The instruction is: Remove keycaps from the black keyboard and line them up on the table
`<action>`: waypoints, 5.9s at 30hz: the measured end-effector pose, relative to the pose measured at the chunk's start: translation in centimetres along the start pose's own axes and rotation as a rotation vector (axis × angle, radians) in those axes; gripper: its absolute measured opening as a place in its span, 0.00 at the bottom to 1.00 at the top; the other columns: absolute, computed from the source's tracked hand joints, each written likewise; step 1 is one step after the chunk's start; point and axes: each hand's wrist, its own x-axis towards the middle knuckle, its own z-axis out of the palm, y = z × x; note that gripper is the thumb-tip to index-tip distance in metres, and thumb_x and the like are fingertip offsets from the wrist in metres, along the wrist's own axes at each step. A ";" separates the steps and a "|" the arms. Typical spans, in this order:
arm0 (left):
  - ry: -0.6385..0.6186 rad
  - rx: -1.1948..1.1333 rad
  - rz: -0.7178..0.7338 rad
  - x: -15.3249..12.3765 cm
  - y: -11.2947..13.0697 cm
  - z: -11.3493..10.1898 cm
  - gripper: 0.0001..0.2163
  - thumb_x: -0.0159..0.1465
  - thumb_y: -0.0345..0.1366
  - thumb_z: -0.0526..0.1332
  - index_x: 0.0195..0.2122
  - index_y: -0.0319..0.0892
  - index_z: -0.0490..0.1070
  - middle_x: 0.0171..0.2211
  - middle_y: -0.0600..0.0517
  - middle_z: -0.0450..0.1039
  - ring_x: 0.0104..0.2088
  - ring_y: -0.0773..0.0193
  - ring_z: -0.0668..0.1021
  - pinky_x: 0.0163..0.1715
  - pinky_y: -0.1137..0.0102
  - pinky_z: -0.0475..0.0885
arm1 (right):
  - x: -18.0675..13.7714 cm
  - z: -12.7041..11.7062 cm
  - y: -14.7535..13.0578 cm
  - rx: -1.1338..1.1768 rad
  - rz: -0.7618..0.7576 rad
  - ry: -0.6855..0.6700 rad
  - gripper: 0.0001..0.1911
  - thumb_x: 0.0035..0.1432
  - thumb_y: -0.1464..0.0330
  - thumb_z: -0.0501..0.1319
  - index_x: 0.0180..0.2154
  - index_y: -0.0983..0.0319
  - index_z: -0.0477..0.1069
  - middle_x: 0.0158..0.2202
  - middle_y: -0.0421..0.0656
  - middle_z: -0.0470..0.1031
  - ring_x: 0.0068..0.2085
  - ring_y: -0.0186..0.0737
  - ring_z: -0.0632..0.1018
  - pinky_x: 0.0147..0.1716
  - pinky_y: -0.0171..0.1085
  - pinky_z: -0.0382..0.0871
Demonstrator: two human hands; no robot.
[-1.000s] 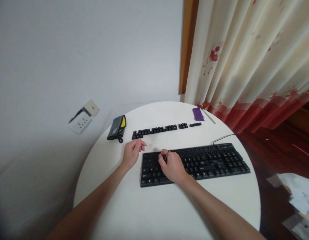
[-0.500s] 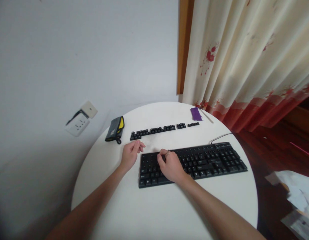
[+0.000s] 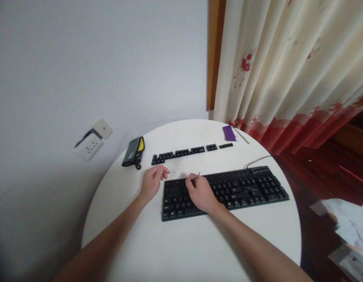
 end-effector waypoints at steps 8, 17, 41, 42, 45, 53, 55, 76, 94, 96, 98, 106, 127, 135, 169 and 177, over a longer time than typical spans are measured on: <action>-0.024 -0.012 0.005 -0.1 0.0 0.0 0.20 0.70 0.44 0.52 0.27 0.40 0.74 0.20 0.53 0.70 0.23 0.66 0.71 0.26 0.72 0.65 | 0.5 -0.5 0.6 0.220 0.088 -0.009 0.14 0.61 0.62 0.55 0.25 0.61 0.64 0.18 0.35 0.66 0.16 0.29 0.65 0.16 0.29 0.57; -0.332 -0.011 0.124 -0.2 1.4 0.0 0.10 0.67 0.39 0.57 0.39 0.41 0.77 0.35 0.48 0.77 0.37 0.61 0.78 0.37 0.70 0.70 | -0.3 -0.8 -0.4 0.305 0.008 0.046 0.15 0.62 0.60 0.58 0.26 0.62 0.67 0.21 0.36 0.70 0.19 0.29 0.66 0.20 0.30 0.59; -0.558 -0.112 -0.021 -0.8 2.0 0.4 0.08 0.58 0.31 0.67 0.38 0.39 0.75 0.32 0.52 0.74 0.32 0.66 0.73 0.35 0.72 0.69 | -0.9 -0.1 -0.6 0.183 -0.268 0.032 0.07 0.61 0.67 0.61 0.34 0.62 0.76 0.33 0.42 0.79 0.36 0.39 0.78 0.41 0.36 0.71; -0.565 -0.104 -0.022 -0.9 2.0 0.4 0.07 0.57 0.31 0.67 0.38 0.39 0.74 0.32 0.53 0.73 0.31 0.67 0.72 0.34 0.72 0.69 | -0.9 -0.1 -0.6 0.176 -0.276 0.029 0.06 0.61 0.68 0.61 0.34 0.61 0.76 0.34 0.42 0.80 0.36 0.39 0.78 0.41 0.36 0.71; -0.576 -0.090 -0.017 -1.0 2.0 0.5 0.08 0.58 0.31 0.66 0.39 0.39 0.75 0.32 0.53 0.74 0.31 0.67 0.73 0.34 0.72 0.70 | -0.9 0.0 -0.5 0.157 -0.274 0.042 0.06 0.62 0.69 0.60 0.34 0.61 0.76 0.34 0.42 0.80 0.36 0.39 0.78 0.41 0.36 0.70; -0.512 -0.166 0.024 -1.1 1.6 0.9 0.07 0.61 0.29 0.62 0.41 0.39 0.75 0.40 0.47 0.78 0.40 0.63 0.78 0.43 0.68 0.75 | -0.8 0.0 -0.1 0.141 -0.212 0.118 0.09 0.63 0.66 0.59 0.32 0.62 0.74 0.29 0.39 0.76 0.32 0.36 0.75 0.35 0.34 0.67; -0.479 -0.200 0.077 -1.0 1.6 0.8 0.05 0.62 0.29 0.62 0.38 0.39 0.76 0.43 0.45 0.76 0.44 0.61 0.78 0.44 0.67 0.75 | -0.8 -0.1 -0.1 0.143 -0.185 0.131 0.09 0.63 0.66 0.58 0.32 0.62 0.73 0.27 0.38 0.74 0.29 0.35 0.73 0.32 0.33 0.66; -0.400 -0.156 0.024 -0.9 1.6 0.3 0.06 0.58 0.34 0.67 0.36 0.39 0.79 0.34 0.48 0.79 0.35 0.61 0.79 0.39 0.68 0.73 | -1.3 -1.0 -0.3 -0.200 -0.407 0.125 0.12 0.68 0.69 0.50 0.43 0.59 0.72 0.34 0.44 0.71 0.35 0.40 0.73 0.37 0.37 0.67; -0.392 -0.113 0.043 -1.0 1.6 0.3 0.06 0.56 0.35 0.70 0.33 0.39 0.79 0.30 0.49 0.79 0.30 0.63 0.77 0.33 0.70 0.72 | -1.4 -0.4 0.3 -0.292 -0.401 0.051 0.08 0.62 0.69 0.60 0.43 0.58 0.74 0.35 0.43 0.72 0.34 0.38 0.75 0.34 0.34 0.69; -0.393 -0.107 0.038 -0.9 1.6 0.2 0.06 0.55 0.35 0.70 0.33 0.40 0.80 0.29 0.49 0.79 0.29 0.63 0.77 0.33 0.70 0.72 | -1.4 -0.3 0.3 -0.288 -0.408 0.055 0.08 0.62 0.69 0.60 0.43 0.58 0.74 0.35 0.43 0.72 0.34 0.38 0.76 0.34 0.35 0.69; -0.397 -0.103 0.040 -0.9 1.7 0.2 0.06 0.55 0.35 0.70 0.33 0.40 0.80 0.29 0.50 0.79 0.29 0.63 0.77 0.33 0.70 0.72 | -1.4 -0.3 0.3 -0.289 -0.412 0.060 0.08 0.61 0.69 0.60 0.43 0.58 0.74 0.35 0.43 0.72 0.34 0.39 0.76 0.33 0.35 0.69; -0.390 -0.074 0.065 -0.9 2.0 0.3 0.07 0.58 0.39 0.68 0.33 0.40 0.80 0.30 0.49 0.80 0.30 0.62 0.78 0.34 0.70 0.72 | -1.4 -0.6 -0.1 -0.306 -0.413 0.048 0.08 0.62 0.69 0.60 0.43 0.58 0.75 0.34 0.43 0.72 0.33 0.38 0.75 0.32 0.34 0.69; 0.463 -0.512 -0.160 1.2 0.3 -1.1 0.16 0.65 0.43 0.57 0.25 0.38 0.71 0.16 0.56 0.65 0.16 0.73 0.65 0.16 0.77 0.59 | 6.7 -1.0 -1.4 -0.814 -0.136 0.009 0.07 0.60 0.63 0.62 0.35 0.59 0.76 0.32 0.45 0.78 0.35 0.43 0.77 0.32 0.35 0.61; 0.513 -0.573 -0.167 2.1 -0.7 -2.0 0.16 0.65 0.44 0.58 0.25 0.38 0.69 0.16 0.57 0.64 0.16 0.73 0.64 0.16 0.77 0.57 | 10.1 4.6 -2.4 -0.845 -0.054 -0.115 0.08 0.58 0.64 0.61 0.37 0.60 0.77 0.36 0.46 0.80 0.39 0.44 0.79 0.31 0.33 0.62; 0.506 -0.549 -0.153 2.5 -1.9 -2.0 0.18 0.65 0.46 0.57 0.24 0.38 0.70 0.15 0.56 0.64 0.15 0.73 0.64 0.15 0.76 0.56 | 12.0 6.1 -4.1 -1.047 0.011 -0.196 0.13 0.57 0.72 0.59 0.45 0.65 0.75 0.46 0.55 0.78 0.46 0.52 0.79 0.43 0.41 0.70; 0.500 -0.503 -0.143 2.5 -2.3 -2.2 0.18 0.66 0.46 0.57 0.24 0.39 0.71 0.16 0.56 0.65 0.15 0.73 0.64 0.16 0.76 0.56 | 12.1 6.3 -4.9 -1.045 -0.002 -0.233 0.15 0.56 0.73 0.59 0.46 0.63 0.74 0.47 0.54 0.78 0.47 0.52 0.79 0.44 0.42 0.70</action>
